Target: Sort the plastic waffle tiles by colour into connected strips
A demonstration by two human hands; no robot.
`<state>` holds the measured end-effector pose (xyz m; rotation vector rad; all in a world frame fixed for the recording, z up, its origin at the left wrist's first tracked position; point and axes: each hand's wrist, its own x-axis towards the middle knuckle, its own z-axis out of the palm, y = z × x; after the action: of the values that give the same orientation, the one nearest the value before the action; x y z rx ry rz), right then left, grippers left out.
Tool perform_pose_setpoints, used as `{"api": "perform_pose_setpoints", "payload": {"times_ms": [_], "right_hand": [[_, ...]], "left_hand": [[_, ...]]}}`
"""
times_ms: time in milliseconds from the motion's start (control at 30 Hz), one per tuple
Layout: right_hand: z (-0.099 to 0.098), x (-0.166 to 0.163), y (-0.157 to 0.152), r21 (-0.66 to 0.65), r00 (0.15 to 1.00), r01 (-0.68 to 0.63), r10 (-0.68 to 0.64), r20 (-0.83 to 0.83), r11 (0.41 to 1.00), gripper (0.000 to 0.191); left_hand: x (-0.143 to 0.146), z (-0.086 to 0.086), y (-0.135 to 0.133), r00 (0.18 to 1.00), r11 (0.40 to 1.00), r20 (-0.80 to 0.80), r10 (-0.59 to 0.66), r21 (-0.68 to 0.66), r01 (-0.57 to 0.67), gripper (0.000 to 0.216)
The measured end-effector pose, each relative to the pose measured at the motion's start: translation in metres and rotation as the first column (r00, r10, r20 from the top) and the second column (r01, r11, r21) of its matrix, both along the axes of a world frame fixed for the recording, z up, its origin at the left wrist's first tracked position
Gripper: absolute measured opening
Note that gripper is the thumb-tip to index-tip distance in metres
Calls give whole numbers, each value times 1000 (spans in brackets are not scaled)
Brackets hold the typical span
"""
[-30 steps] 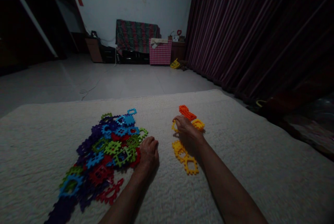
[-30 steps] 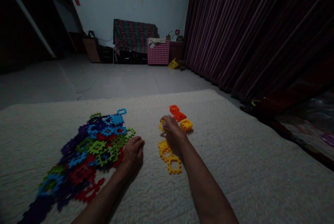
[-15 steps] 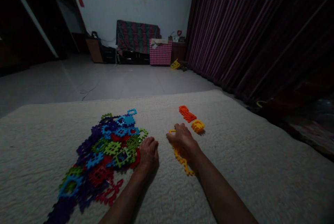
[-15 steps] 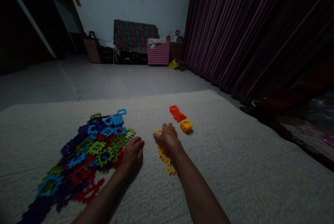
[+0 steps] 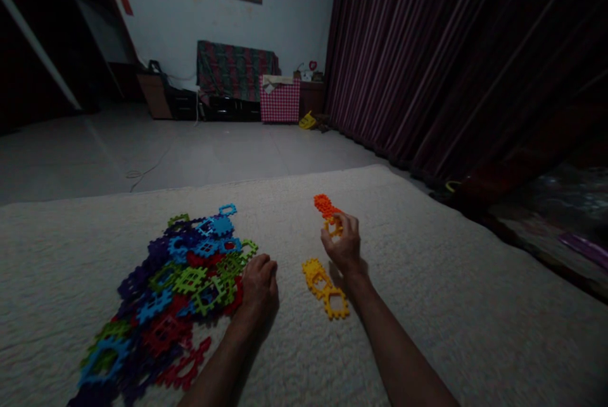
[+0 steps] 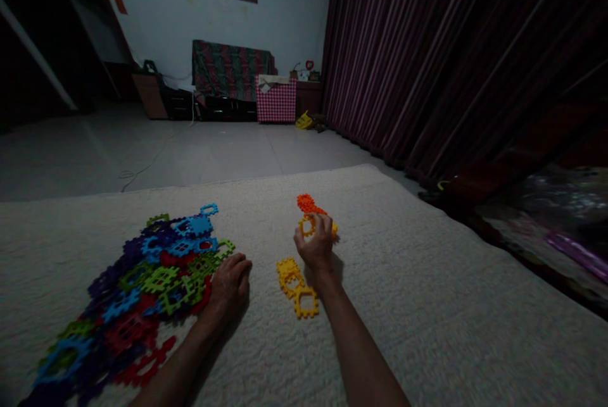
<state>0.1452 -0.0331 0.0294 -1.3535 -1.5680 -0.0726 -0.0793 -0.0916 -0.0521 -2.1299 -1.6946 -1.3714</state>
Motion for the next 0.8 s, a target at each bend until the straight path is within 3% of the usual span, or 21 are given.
{"api": "perform_pose_setpoints", "payload": {"times_ms": [100, 200, 333, 567, 800], "right_hand": [[-6, 30, -7, 103, 983, 182, -177, -55, 978, 38], [-20, 52, -12, 52, 961, 260, -254, -105, 964, 38], [-35, 58, -13, -90, 957, 243, -254, -143, 966, 38], [-34, 53, -13, -198, 959, 270, -282, -35, 942, 49], [-36, 56, -9, -155, 971, 215, -227, -69, 964, 48]], "left_hand": [[-1, 0, 0, 1000, 1000, -8, -10, -5, 10, 23], [-1, 0, -1, 1000, 1000, -23, -8, 14, 8, 23], [-2, -4, 1, 999, 999, -43, 2, 35, -1, 23], [-4, -8, 3, 999, 1000, -37, 0, 14, 1, 22], [-3, -4, 1, 1000, 1000, -26, -9, 8, 9, 22]]}}
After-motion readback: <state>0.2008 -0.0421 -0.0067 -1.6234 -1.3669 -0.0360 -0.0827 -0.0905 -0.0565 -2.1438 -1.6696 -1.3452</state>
